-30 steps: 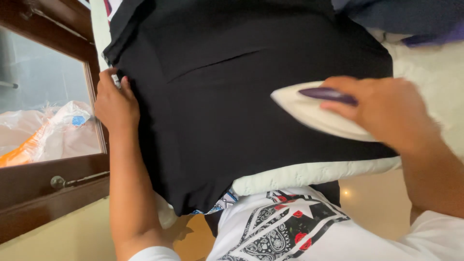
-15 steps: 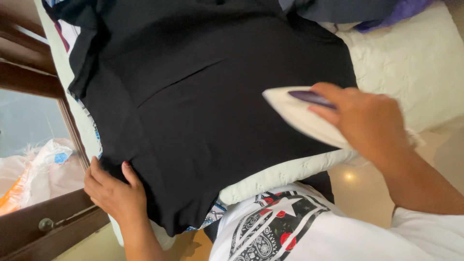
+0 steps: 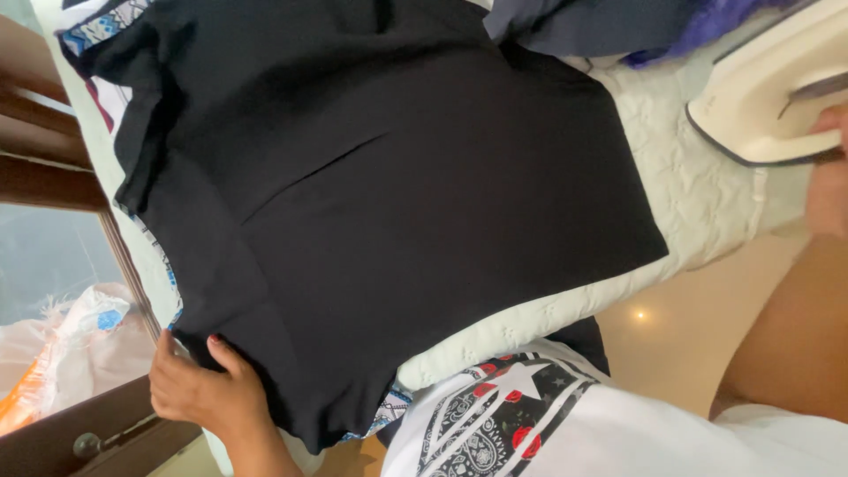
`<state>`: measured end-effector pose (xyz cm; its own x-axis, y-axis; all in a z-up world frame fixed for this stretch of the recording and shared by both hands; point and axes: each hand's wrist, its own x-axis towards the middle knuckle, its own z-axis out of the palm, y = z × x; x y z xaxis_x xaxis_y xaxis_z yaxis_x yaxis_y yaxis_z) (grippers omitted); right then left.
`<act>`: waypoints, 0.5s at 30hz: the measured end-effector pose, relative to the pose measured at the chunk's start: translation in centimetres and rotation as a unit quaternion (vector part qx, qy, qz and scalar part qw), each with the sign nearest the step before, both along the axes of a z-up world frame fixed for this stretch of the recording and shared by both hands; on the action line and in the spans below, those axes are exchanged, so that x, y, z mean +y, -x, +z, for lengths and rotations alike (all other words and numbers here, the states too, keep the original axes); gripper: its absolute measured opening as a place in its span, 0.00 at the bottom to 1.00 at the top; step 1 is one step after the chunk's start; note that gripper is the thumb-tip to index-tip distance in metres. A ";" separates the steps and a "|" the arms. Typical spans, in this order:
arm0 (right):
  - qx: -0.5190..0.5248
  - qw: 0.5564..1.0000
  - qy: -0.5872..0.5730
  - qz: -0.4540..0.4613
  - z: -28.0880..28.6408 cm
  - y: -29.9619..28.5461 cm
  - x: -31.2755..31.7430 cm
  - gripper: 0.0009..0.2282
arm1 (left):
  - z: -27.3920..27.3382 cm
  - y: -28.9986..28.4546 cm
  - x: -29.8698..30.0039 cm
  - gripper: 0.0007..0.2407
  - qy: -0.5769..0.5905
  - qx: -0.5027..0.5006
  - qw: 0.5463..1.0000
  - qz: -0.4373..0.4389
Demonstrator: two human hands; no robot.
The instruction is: The person irons a black garment on a white ironing board using a white and purple iron. They smooth the fabric with their hands, iron different sections, and then fold the garment into a compact stack.
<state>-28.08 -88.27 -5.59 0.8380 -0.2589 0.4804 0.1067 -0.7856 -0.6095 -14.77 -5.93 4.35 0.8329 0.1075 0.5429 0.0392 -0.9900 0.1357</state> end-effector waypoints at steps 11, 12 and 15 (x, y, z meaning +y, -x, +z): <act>-0.241 0.916 -0.313 -0.074 7.2 -7.6 17.8 0.24 | 1.1 0.1 -1.0 0.28 0.075 -0.023 0.997 0.004; -0.242 0.915 -0.312 -0.076 7.7 -7.6 18.1 0.24 | 1.3 0.1 -1.2 0.28 0.075 -0.023 0.997 0.001; -0.240 0.935 -0.257 -0.037 8.9 -8.0 18.7 0.18 | 1.6 0.5 -1.2 0.31 0.151 -0.014 0.988 0.007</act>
<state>-20.10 -69.55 3.32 0.5282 -0.6077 0.5931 0.4227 -0.4176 -0.8043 -15.25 -7.18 5.99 0.8153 0.2798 0.5070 0.0449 -0.9035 0.4262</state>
